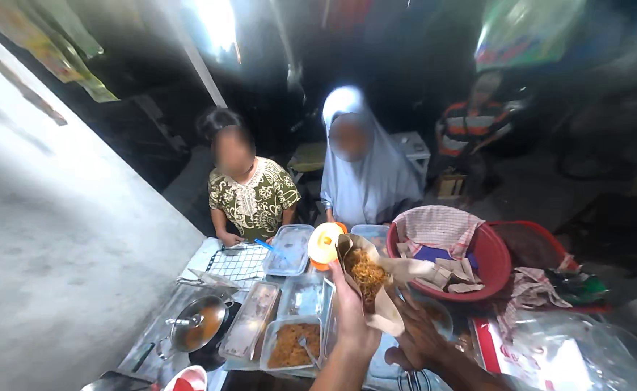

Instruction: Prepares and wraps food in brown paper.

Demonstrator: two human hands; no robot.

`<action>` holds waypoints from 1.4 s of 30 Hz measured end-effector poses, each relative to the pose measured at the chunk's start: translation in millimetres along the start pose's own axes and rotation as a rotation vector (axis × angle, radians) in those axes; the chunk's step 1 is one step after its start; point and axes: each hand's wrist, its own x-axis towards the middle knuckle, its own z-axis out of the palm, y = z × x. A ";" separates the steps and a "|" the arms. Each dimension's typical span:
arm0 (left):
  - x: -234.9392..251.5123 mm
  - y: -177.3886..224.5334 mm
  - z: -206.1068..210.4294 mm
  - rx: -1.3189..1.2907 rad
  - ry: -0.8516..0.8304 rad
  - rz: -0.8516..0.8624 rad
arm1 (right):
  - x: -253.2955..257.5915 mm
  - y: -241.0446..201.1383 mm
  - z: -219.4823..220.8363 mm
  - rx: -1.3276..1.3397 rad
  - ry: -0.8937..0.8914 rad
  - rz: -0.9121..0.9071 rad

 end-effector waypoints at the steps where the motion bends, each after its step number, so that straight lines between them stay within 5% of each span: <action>1: -1.8 -2.7 0.2 -0.007 -0.018 0.002 | 4.7 -1.7 0.7 0.021 0.019 0.023; 12: -10.2 -23.6 -4.3 -0.041 -0.176 0.171 | 53.8 2.1 -3.2 0.304 0.309 0.356; 20: -9.7 -26.6 -16.0 -0.109 -0.391 0.224 | 79.2 2.0 -6.5 0.446 0.610 0.294; 26: -6.1 -20.3 -41.6 0.236 -0.640 0.328 | 87.1 -10.6 -12.5 0.424 0.763 0.319; 29: -4.9 -18.4 -39.7 0.352 -0.648 0.368 | 87.6 -10.5 -15.0 0.366 0.753 0.292; 33: -6.1 -19.8 -32.9 0.133 -0.803 0.382 | 79.9 -9.3 -17.3 0.232 0.654 0.258; 42: -22.5 -23.6 -9.1 0.004 -0.420 0.382 | 73.1 -12.1 -17.9 0.162 0.579 0.169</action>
